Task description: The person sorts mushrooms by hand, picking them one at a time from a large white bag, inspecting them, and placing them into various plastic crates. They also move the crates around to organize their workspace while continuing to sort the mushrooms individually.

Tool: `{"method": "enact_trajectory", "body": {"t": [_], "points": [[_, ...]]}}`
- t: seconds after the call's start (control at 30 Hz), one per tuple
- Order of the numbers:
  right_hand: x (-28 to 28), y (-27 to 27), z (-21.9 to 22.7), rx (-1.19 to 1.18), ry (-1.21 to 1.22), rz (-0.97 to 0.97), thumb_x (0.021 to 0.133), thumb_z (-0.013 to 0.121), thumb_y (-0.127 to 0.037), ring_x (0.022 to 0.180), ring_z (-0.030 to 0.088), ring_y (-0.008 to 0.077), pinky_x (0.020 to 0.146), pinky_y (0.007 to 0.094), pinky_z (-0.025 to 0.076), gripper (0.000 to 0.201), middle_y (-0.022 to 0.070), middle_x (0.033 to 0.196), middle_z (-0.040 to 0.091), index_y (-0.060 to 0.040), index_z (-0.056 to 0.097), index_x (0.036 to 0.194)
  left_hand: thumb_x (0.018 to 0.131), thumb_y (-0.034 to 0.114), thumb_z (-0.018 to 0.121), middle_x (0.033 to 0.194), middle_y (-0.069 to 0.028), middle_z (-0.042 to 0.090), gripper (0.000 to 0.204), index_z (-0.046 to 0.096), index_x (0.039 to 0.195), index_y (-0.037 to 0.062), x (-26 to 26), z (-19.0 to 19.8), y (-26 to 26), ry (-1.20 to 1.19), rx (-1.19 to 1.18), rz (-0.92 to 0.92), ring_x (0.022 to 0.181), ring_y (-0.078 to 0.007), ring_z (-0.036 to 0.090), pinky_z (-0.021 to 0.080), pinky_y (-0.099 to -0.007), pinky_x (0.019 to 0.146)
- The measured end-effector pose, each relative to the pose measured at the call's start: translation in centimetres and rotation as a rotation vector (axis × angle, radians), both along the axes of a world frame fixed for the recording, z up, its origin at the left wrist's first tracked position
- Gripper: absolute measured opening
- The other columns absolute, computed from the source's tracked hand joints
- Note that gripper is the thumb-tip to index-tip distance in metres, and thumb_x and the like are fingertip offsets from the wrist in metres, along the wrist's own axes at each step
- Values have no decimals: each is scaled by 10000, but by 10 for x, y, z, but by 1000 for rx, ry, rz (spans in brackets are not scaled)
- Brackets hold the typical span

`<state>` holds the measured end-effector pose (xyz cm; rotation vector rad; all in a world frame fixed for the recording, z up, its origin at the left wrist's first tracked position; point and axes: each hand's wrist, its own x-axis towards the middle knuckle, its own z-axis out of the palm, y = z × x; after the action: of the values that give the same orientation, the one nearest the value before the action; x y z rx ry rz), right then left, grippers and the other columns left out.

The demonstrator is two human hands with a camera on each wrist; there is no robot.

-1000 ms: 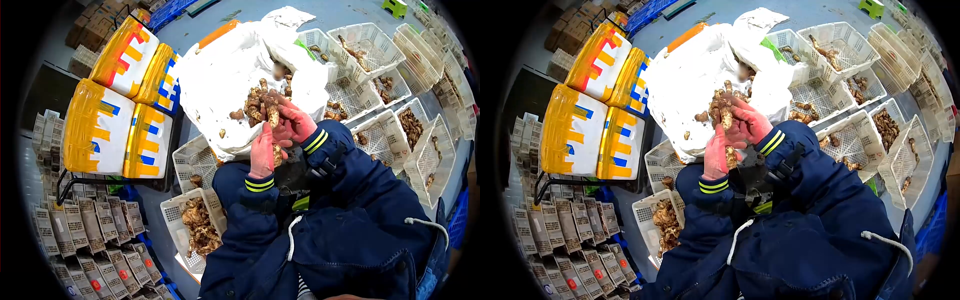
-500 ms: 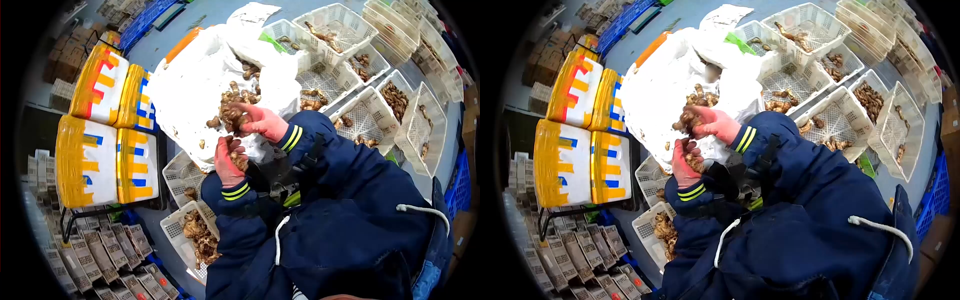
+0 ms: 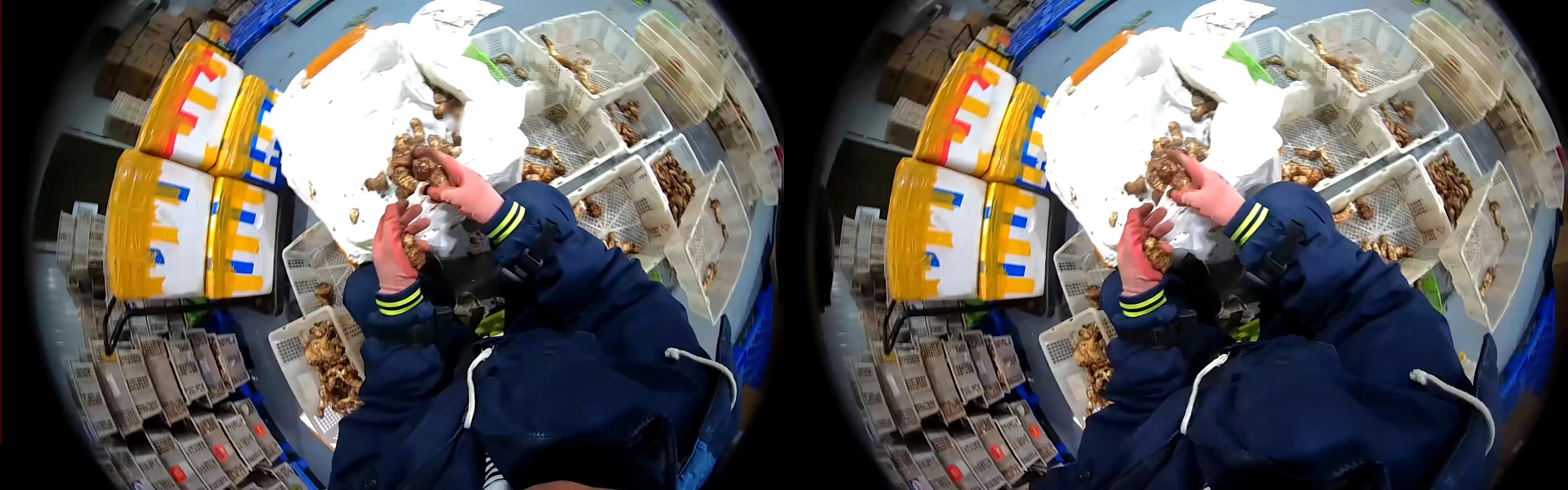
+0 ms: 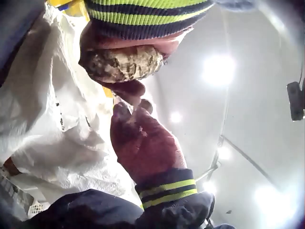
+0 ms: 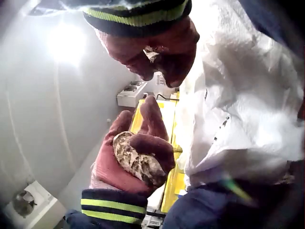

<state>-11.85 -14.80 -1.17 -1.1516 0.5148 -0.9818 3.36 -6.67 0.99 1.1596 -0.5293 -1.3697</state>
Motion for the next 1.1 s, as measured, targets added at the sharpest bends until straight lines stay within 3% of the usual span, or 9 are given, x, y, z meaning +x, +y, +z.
{"method": "enact_trajectory", "body": {"t": [0.07,0.17,0.33,0.53,0.67,0.77,0.93,1.03,1.1], "points": [[2,2,0,-273,305,-165,766,528,26,1154,424,155,942,262,357,654,113,1284,426,-24,256,1358,894,345,479,1071,-176,542,478,402,1223,6,-2,-2,0,122,-88,-42,849,-219,602,515,-264,491],[1,18,29,-251,212,89,784,524,12,1167,420,165,968,277,335,629,113,1283,434,-20,261,1355,917,308,437,1095,-163,540,435,397,1241,21,1,-10,-7,122,-133,-93,911,-270,599,500,-248,468],[-3,4,17,47,-74,-17,824,486,-6,961,522,106,822,241,420,470,79,1101,559,-24,397,1285,895,402,467,1018,-112,592,441,488,1138,35,2,-1,-4,189,-112,-38,913,-222,605,440,-210,427],[5,17,18,-173,185,-13,784,607,-94,825,526,67,741,214,430,439,11,982,606,-39,494,1205,902,401,444,1025,-82,610,393,504,1149,102,10,-1,-8,402,-43,13,910,-210,607,461,-232,466],[4,11,14,-134,208,-55,797,596,-62,752,530,61,695,205,437,366,3,884,612,-15,525,1153,857,496,455,1088,-113,581,558,489,1170,35,7,3,-3,897,15,-49,1038,-239,543,514,-272,655],[1,9,10,187,-39,-99,825,595,-83,779,560,100,679,225,453,341,62,921,609,24,520,1140,843,502,469,1114,-120,563,583,492,1157,12,3,-2,-7,1062,4,45,1083,-258,503,501,-313,754],[5,12,3,293,-171,-40,836,581,-91,827,549,99,734,230,448,342,42,945,588,15,510,1154,839,482,496,1080,-107,571,553,502,1146,22,9,-15,-14,1014,-4,167,1019,-238,526,469,-350,831],[1,16,17,-35,258,-2,786,581,-18,929,557,113,781,232,457,388,61,1067,585,4,500,1165,837,447,539,1086,-84,570,496,517,1119,40,5,-16,-15,801,-148,125,1008,-226,530,441,-345,868],[8,21,18,-106,169,-30,788,582,-29,954,557,124,796,242,456,387,66,1079,587,-3,502,1165,840,416,552,1081,-76,571,463,521,1115,46,0,-15,-15,723,-184,145,1003,-218,531,442,-341,865]]}}
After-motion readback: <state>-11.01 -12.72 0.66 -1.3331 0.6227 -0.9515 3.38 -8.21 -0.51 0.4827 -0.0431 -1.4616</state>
